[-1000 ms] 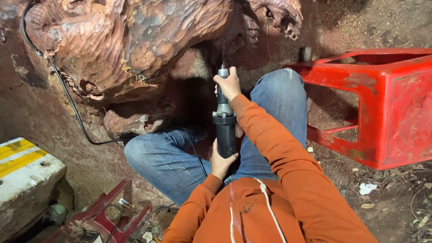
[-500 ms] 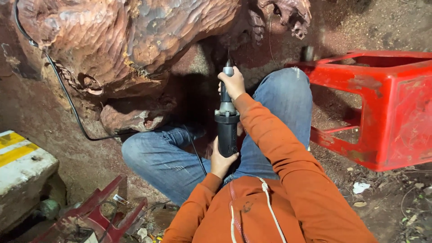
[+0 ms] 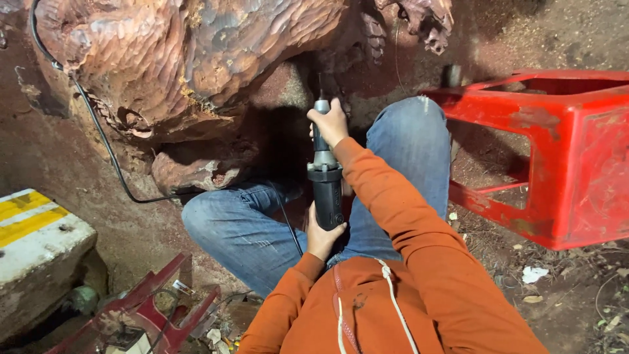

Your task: A person uses a power rotary tool to carve intricate details into a large wooden sculpture while sitting on the floor.

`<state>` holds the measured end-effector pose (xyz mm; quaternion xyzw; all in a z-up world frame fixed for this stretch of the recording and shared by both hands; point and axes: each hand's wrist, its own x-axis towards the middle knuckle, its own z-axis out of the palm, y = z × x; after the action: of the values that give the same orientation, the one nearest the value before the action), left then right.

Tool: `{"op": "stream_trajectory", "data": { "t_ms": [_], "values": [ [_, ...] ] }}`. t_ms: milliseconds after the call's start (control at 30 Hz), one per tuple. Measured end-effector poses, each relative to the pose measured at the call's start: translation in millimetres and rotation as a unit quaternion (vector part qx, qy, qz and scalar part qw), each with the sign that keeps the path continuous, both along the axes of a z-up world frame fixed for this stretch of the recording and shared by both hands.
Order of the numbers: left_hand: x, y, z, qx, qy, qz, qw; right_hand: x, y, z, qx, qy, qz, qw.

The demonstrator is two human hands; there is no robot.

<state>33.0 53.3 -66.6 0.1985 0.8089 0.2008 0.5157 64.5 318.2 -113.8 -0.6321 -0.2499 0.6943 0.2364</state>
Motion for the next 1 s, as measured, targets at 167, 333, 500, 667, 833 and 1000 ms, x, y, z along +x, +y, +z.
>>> {"op": "stream_trajectory", "data": {
  "t_ms": [167, 333, 500, 667, 833, 1000],
  "values": [
    [-3.3, 21.5, 11.1, -0.038, -0.016, -0.021, 0.999, 11.3, 12.4, -1.9, 0.008, -0.001, -0.022, 1.0],
    [-1.7, 13.4, 7.1, -0.03, -0.018, -0.008, 0.999, 8.8, 7.0, 4.5, 0.01, -0.01, -0.014, 1.0],
    [1.4, 0.1, 1.1, -0.012, 0.009, -0.007, 1.0, -3.7, -0.3, -0.4, 0.002, -0.007, 0.012, 1.0],
    [-3.2, 29.3, 20.3, -0.045, -0.019, -0.031, 0.998, 10.5, 13.8, 2.0, 0.006, -0.005, -0.016, 1.0],
    [-5.9, 30.1, 24.4, -0.074, -0.02, -0.038, 0.996, 10.9, 12.2, 6.8, 0.008, -0.015, -0.013, 1.0],
    [5.3, 21.9, 21.4, -0.039, -0.018, -0.007, 0.999, 2.0, 8.8, 12.8, 0.004, -0.011, 0.014, 1.0]
  ]
}}
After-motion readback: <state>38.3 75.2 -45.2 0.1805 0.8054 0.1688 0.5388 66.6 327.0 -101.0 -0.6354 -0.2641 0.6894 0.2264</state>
